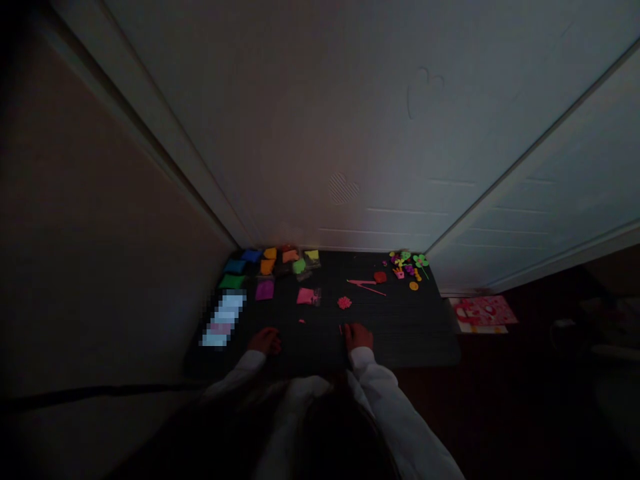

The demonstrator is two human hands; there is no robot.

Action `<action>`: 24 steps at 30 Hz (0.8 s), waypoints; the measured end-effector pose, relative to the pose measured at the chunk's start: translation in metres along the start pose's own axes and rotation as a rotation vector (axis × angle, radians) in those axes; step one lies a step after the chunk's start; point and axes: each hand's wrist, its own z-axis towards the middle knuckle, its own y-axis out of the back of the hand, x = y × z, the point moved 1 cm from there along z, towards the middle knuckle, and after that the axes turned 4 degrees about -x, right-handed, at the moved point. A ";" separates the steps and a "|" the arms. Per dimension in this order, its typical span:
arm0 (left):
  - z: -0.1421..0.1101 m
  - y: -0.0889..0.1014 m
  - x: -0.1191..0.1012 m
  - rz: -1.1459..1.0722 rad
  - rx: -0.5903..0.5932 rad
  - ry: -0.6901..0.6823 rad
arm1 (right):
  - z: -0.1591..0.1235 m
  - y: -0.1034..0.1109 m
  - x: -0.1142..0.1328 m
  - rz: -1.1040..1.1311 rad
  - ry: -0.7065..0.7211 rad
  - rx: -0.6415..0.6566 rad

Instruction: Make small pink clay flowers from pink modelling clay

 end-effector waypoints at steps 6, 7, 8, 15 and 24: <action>0.007 -0.001 0.009 0.022 0.053 0.143 | 0.011 -0.002 -0.003 -0.040 -0.005 0.053; 0.008 -0.001 0.010 0.022 0.058 0.156 | 0.012 -0.002 -0.002 -0.046 -0.004 0.060; 0.009 -0.001 0.011 0.022 0.062 0.165 | 0.012 -0.002 -0.001 -0.051 -0.003 0.064; 0.011 0.000 0.013 0.010 0.077 0.187 | 0.012 -0.002 0.003 -0.072 0.006 0.017; 0.010 0.000 0.013 0.006 0.071 0.205 | 0.003 -0.001 -0.001 -0.089 -0.048 -0.207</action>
